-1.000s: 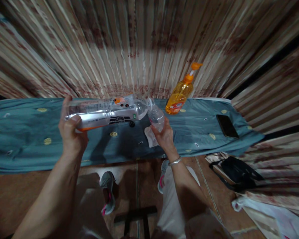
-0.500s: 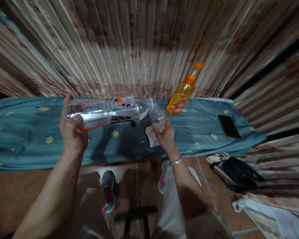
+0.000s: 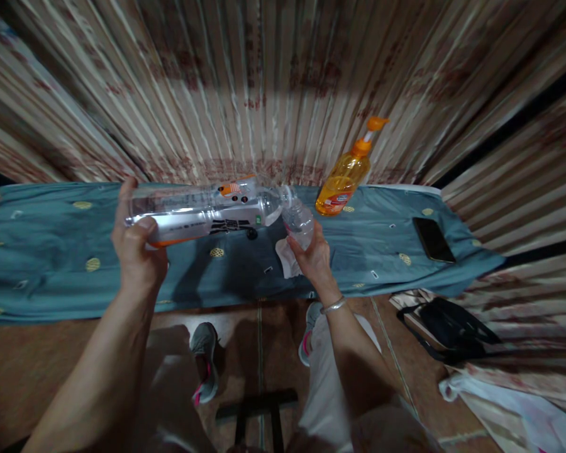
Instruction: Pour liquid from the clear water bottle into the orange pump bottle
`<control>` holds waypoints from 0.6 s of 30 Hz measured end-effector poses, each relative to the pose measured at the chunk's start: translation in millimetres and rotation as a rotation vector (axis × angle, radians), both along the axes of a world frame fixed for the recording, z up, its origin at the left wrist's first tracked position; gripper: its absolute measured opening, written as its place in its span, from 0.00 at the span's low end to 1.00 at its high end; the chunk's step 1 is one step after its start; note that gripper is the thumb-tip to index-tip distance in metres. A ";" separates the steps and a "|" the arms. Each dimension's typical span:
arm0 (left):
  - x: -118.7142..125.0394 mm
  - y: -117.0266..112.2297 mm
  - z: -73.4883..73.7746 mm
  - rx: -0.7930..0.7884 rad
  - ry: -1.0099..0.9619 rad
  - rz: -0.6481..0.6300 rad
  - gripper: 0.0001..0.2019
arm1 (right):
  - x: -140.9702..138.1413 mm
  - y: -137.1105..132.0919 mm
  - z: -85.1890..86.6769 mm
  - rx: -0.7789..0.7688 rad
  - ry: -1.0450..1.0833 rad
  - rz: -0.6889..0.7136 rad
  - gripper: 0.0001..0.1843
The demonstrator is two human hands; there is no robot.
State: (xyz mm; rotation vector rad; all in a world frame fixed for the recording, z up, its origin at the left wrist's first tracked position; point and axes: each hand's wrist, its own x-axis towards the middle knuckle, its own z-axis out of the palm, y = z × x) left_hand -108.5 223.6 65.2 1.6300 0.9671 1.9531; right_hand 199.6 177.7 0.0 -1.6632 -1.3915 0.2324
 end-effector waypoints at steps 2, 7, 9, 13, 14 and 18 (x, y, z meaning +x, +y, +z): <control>0.6 -0.3 0.6 0.005 -0.058 -0.036 0.40 | -0.1 -0.1 0.2 0.005 -0.010 -0.003 0.35; 1.3 -1.1 1.6 0.004 -0.064 -0.049 0.41 | 0.2 -0.2 0.5 -0.009 -0.029 0.001 0.35; 1.0 -1.0 1.4 -0.010 -0.059 -0.033 0.42 | 0.3 -0.2 0.7 -0.027 -0.033 -0.004 0.35; 0.7 -1.1 1.4 -0.030 -0.049 -0.012 0.43 | -0.3 -0.5 1.5 -0.028 -0.029 -0.010 0.36; 0.8 -1.3 1.7 -0.028 -0.053 -0.009 0.43 | -0.5 -0.6 1.6 -0.026 -0.026 -0.011 0.36; 2.2 -2.4 3.5 -0.007 -0.056 -0.004 0.41 | -0.8 -0.8 1.5 -0.024 -0.018 -0.015 0.36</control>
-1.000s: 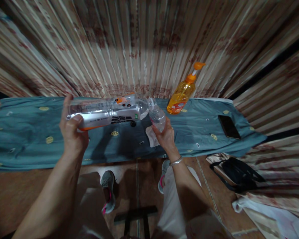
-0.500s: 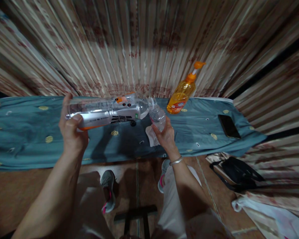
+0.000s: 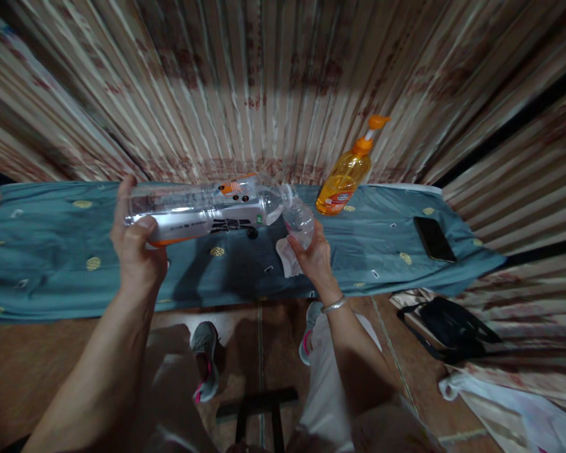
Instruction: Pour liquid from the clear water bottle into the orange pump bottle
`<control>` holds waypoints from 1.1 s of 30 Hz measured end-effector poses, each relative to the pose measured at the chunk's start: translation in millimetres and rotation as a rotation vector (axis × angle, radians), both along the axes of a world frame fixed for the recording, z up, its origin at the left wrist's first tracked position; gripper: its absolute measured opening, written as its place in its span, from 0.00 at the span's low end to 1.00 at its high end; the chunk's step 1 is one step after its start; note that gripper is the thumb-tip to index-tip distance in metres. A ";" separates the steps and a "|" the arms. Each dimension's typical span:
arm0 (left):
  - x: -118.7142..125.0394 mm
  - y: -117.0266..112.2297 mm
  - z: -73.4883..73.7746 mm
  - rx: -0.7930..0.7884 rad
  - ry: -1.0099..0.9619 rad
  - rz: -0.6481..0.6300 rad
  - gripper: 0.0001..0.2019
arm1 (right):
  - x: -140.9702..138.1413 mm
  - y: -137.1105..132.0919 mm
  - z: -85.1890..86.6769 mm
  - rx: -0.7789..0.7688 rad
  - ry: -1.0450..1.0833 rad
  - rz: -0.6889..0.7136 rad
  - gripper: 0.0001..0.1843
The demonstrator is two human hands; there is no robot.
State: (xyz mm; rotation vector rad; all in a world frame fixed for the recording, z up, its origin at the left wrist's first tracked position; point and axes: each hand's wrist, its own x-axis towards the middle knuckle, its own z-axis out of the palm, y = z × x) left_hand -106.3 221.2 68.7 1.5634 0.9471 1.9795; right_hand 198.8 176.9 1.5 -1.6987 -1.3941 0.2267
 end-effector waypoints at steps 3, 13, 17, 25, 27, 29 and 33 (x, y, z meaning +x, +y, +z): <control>0.8 -1.0 1.2 0.002 0.013 -0.004 0.41 | 0.3 0.0 -0.2 0.007 0.011 0.011 0.35; -0.6 -2.2 2.4 -0.020 0.017 0.019 0.43 | 0.0 1.1 -1.4 0.011 0.001 -0.010 0.36; 0.3 -2.6 3.2 -0.027 0.014 0.013 0.43 | 0.1 0.6 -1.3 0.020 0.000 0.018 0.35; -2.0 -1.1 -0.6 -0.027 0.044 0.018 0.43 | 0.2 0.0 -0.8 0.028 -0.014 0.015 0.33; -2.6 -0.3 -2.0 -0.025 0.043 0.012 0.42 | -0.2 0.2 -0.5 0.031 -0.008 0.015 0.32; -2.7 0.0 -2.6 -0.025 0.034 0.012 0.42 | -0.6 0.3 -0.2 0.032 -0.003 0.015 0.32; -2.6 -0.9 -2.2 -0.044 0.006 0.003 0.42 | -0.8 0.1 0.5 0.025 0.001 0.014 0.33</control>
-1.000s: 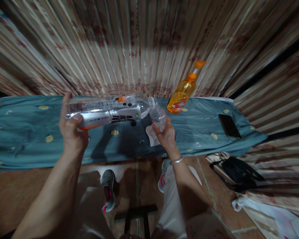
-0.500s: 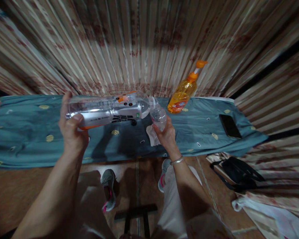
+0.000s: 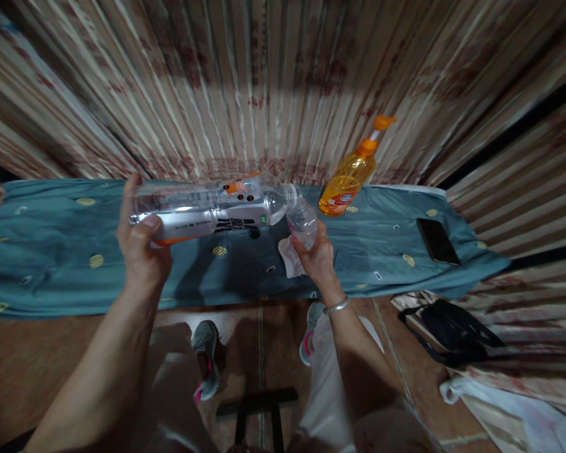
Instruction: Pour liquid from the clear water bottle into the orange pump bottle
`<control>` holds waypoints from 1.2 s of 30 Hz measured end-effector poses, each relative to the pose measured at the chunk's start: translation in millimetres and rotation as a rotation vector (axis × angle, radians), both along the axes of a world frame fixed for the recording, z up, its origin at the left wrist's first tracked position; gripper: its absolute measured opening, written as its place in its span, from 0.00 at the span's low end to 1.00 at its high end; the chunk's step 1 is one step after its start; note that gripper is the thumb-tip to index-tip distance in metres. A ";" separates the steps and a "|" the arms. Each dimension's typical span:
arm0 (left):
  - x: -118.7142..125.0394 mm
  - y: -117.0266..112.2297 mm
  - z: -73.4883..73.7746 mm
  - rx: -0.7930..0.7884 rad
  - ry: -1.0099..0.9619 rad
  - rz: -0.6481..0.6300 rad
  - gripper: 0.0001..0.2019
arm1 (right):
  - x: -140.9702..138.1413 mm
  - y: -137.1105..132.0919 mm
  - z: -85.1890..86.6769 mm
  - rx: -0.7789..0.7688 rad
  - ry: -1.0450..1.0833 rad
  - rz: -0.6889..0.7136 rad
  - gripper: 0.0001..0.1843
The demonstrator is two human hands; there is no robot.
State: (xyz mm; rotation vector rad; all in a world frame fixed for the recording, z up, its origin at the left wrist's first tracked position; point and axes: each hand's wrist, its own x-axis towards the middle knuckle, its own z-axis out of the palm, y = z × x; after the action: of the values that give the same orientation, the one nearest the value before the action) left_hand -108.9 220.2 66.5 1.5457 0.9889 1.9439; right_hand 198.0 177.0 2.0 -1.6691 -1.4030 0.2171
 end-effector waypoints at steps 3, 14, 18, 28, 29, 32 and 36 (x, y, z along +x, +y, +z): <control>-0.2 -0.4 0.1 0.002 -0.015 -0.003 0.42 | 0.3 -0.3 0.0 0.012 0.004 0.012 0.33; -1.2 3.4 -4.0 0.045 0.043 0.031 0.41 | 0.9 0.1 -1.6 0.009 0.000 -0.006 0.36; -0.9 2.2 -3.1 0.029 0.035 0.015 0.42 | 0.4 -0.3 -0.2 0.012 0.028 0.018 0.35; -0.2 0.4 -0.5 0.026 0.012 -0.002 0.42 | 0.8 -1.2 0.0 -0.014 0.015 0.009 0.34; -0.5 0.3 -0.5 0.024 -0.004 -0.009 0.42 | 0.9 -1.1 -0.3 -0.015 0.010 0.009 0.34; -1.2 -0.3 0.1 0.026 -0.041 -0.026 0.42 | 0.7 -0.7 -0.9 -0.004 0.005 0.009 0.34; -1.7 -2.1 1.2 0.031 -0.049 -0.018 0.42 | 0.0 -1.2 0.6 -0.009 0.018 0.020 0.33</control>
State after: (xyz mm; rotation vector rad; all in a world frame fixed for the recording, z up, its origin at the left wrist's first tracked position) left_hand -110.7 218.1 67.7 1.5112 0.9250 1.9842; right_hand 198.0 175.8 2.6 -1.6579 -1.4076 0.2496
